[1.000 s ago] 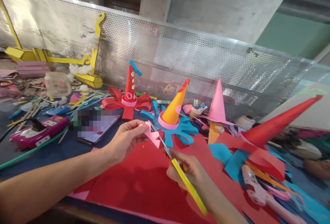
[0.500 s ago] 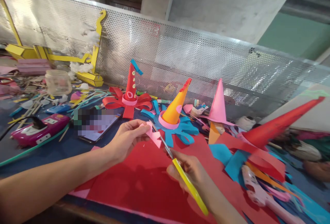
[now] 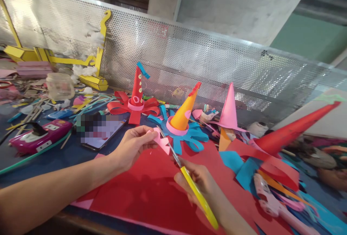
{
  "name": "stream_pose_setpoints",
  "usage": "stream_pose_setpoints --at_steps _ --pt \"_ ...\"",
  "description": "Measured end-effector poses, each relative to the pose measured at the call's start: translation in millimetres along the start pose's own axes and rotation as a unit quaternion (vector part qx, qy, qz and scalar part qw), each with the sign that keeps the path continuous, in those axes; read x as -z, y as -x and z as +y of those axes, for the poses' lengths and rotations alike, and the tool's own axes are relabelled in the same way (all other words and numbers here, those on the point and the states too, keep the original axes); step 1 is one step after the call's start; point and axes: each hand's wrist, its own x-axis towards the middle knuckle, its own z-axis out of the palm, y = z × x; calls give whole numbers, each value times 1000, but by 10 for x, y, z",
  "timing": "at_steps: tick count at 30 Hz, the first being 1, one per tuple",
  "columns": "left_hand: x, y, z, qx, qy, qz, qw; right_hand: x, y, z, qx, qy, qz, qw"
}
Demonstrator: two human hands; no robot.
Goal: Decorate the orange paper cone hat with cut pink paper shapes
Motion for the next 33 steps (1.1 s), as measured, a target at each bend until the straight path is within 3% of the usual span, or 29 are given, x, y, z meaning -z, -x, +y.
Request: stream_pose_setpoints --at_steps 5,9,11,15,18,25,33 --pt "1 10 -1 1 3 -4 1000 16 -47 18 1 -1 4 1000" --pt "5 -1 -1 3 2 0 1000 67 -265 -189 25 -6 52 998" --pt "7 -7 -3 1 0 -1 1000 87 -310 -278 18 -2 39 999" --pt "8 -13 -10 -1 6 -13 1000 90 -119 -246 -21 34 -72 997" --pt "14 -10 -18 1 6 -15 1000 66 62 -209 -6 61 -115 991" --pt "17 12 -12 16 2 -18 1000 22 158 -404 -6 96 -106 990" --pt "-6 1 17 24 -5 -36 999 9 220 -439 -43 97 -99 989"
